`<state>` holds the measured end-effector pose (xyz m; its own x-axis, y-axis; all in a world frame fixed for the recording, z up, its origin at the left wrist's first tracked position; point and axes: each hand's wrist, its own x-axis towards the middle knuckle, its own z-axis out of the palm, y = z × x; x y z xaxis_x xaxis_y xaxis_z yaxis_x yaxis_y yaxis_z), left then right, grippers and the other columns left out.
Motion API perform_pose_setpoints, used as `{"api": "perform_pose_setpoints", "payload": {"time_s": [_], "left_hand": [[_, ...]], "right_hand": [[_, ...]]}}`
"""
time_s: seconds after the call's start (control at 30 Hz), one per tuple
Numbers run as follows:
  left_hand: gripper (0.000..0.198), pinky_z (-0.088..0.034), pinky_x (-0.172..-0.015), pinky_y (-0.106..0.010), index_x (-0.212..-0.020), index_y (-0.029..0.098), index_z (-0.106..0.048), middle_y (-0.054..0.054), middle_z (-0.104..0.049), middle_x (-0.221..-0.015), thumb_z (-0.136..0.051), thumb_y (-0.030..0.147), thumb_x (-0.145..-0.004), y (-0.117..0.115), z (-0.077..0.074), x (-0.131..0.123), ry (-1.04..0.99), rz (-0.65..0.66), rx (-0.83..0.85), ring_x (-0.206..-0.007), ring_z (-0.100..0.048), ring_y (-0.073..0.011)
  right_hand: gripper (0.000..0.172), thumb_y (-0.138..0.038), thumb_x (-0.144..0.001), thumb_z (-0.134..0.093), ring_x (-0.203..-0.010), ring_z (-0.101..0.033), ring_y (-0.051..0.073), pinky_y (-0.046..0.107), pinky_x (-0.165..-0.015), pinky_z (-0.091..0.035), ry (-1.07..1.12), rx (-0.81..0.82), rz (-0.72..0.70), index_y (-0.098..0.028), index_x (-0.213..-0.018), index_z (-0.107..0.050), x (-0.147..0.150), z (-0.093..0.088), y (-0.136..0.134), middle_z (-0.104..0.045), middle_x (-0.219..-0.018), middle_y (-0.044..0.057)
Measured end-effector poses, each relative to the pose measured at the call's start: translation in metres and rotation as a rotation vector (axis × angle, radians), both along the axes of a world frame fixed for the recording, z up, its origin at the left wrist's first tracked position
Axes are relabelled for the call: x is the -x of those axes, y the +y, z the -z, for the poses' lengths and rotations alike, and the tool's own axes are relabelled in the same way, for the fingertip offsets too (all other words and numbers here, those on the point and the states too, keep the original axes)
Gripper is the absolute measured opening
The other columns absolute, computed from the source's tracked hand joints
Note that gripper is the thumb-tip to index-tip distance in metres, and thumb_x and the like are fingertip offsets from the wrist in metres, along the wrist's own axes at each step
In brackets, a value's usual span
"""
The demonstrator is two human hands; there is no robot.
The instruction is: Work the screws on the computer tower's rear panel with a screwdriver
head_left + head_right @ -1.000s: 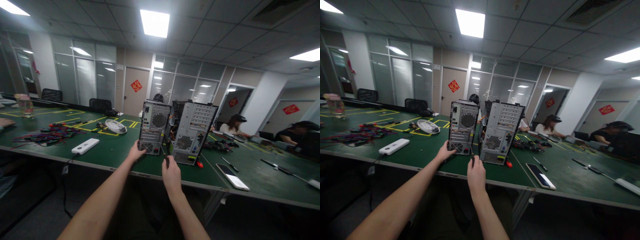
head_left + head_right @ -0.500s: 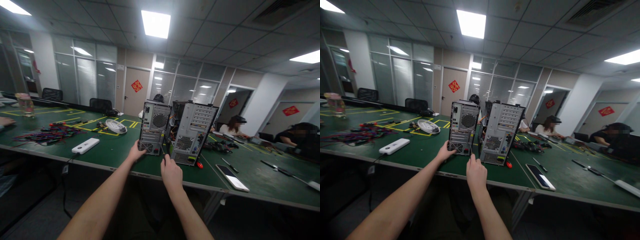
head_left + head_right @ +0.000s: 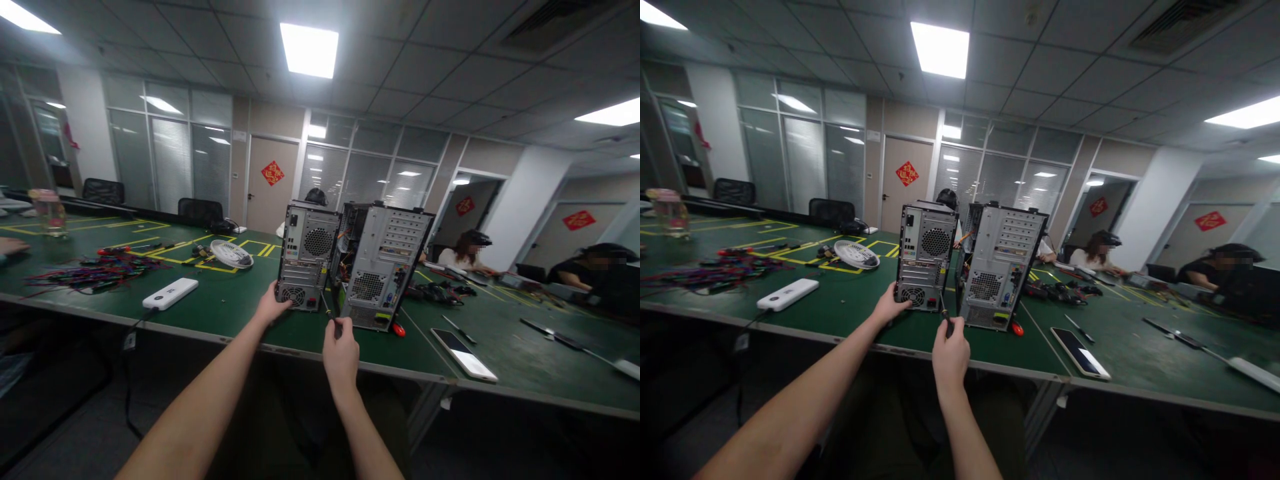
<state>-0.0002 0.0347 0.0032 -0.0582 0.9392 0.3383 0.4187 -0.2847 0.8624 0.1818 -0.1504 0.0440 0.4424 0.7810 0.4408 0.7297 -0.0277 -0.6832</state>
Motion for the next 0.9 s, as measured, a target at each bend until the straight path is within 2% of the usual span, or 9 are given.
{"api": "perform_pose_setpoints", "payload": {"time_s": [0.2, 0.4, 0.63, 0.9], "left_hand": [[0.095, -0.049, -0.110, -0.040, -0.155, 0.018, -0.041, -0.017, -0.066, -0.143, -0.089, 0.029, -0.074, -0.0005, 0.0002, 0.0002, -0.012, 0.012, -0.003, -0.131, -0.064, -0.0313], [0.095, -0.048, -0.110, -0.039, -0.155, 0.015, -0.041, -0.019, -0.066, -0.142, -0.089, 0.028, -0.073, -0.0033, -0.0032, -0.0005, 0.005, -0.005, 0.011, -0.131, -0.065, -0.0310], [0.093, -0.049, -0.109, -0.040, -0.153, 0.018, -0.043, -0.017, -0.068, -0.140, -0.089, 0.030, -0.073, 0.0011, 0.0014, 0.0003, -0.012, 0.012, -0.010, -0.128, -0.066, -0.0303], [0.092, -0.050, -0.108, -0.040, -0.152, 0.019, -0.045, -0.016, -0.070, -0.137, -0.090, 0.028, -0.071, 0.0015, 0.0020, 0.0000, -0.013, 0.003, -0.028, -0.128, -0.067, -0.0304]], "right_hand": [[0.017, -0.031, -0.110, -0.045, -0.080, -0.074, 0.021, 0.027, -0.062, -0.035, -0.243, 0.093, 0.036, -0.022, -0.115, -0.058, 0.0025, -0.0032, -0.0038, -0.077, -0.090, 0.005], [0.016, -0.028, -0.111, -0.046, -0.079, -0.074, 0.019, 0.026, -0.061, -0.035, -0.429, 0.098, 0.008, -0.021, -0.117, -0.059, 0.0009, -0.0056, -0.0031, -0.076, -0.094, 0.004], [0.016, -0.028, -0.111, -0.047, -0.076, -0.073, 0.016, 0.025, -0.058, -0.033, -0.520, 0.100, 0.011, -0.020, -0.117, -0.059, -0.0006, -0.0082, -0.0041, -0.074, -0.092, 0.003], [0.018, -0.028, -0.111, -0.046, -0.072, -0.073, 0.015, 0.023, -0.055, -0.034, -0.631, 0.060, 0.050, -0.020, -0.113, -0.062, 0.0009, 0.0012, -0.0018, -0.072, -0.090, 0.003]]}}
